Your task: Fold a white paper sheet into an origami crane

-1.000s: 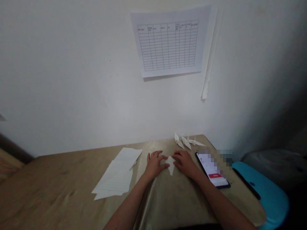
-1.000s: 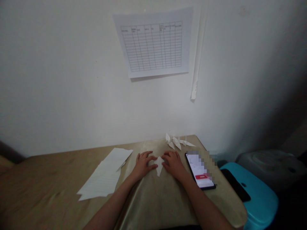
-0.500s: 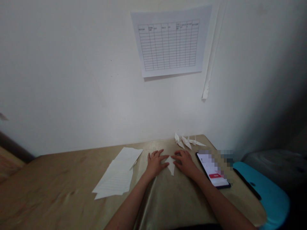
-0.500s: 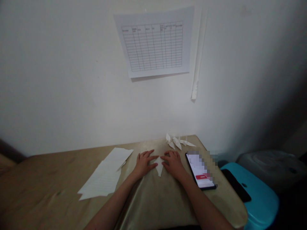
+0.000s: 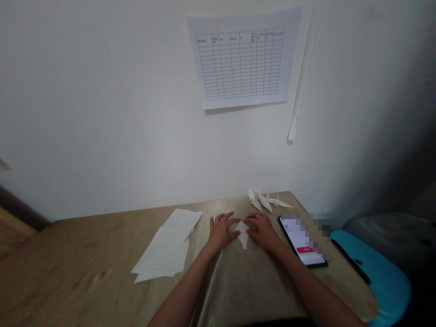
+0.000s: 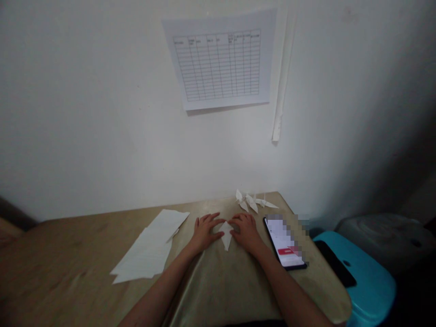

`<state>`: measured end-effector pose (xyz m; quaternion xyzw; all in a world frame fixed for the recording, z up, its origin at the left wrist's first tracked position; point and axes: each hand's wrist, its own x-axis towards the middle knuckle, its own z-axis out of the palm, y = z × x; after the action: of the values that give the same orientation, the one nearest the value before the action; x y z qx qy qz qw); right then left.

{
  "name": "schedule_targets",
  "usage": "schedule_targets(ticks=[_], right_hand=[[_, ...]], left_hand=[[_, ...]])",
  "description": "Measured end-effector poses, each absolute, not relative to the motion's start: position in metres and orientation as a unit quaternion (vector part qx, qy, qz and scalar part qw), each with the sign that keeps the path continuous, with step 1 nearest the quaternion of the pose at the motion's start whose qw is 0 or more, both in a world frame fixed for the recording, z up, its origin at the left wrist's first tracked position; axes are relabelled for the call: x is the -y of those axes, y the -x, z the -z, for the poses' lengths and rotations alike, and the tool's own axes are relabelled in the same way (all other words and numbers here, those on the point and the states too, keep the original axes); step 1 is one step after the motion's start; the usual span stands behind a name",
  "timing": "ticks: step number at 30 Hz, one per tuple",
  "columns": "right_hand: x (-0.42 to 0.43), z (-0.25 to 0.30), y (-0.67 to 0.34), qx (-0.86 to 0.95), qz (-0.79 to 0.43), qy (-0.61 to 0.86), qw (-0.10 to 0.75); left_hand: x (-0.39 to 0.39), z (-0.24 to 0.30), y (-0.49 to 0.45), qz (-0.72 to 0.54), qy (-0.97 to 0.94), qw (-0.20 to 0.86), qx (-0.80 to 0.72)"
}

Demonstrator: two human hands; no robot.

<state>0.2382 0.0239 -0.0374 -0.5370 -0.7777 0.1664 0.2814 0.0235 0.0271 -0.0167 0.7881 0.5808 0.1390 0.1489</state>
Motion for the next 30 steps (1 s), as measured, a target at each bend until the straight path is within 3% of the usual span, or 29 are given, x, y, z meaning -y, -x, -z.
schedule_targets(ticks=[14,30], right_hand=[[-0.023,0.039,-0.232,0.787,-0.109,0.517,0.320],[-0.025,0.034,-0.233,0.809,0.019,0.507,0.296]], left_hand=[[-0.024,0.014,-0.029,-0.181,-0.788,0.158,-0.567],[-0.025,0.024,-0.029,-0.212,-0.810,0.110,-0.536]])
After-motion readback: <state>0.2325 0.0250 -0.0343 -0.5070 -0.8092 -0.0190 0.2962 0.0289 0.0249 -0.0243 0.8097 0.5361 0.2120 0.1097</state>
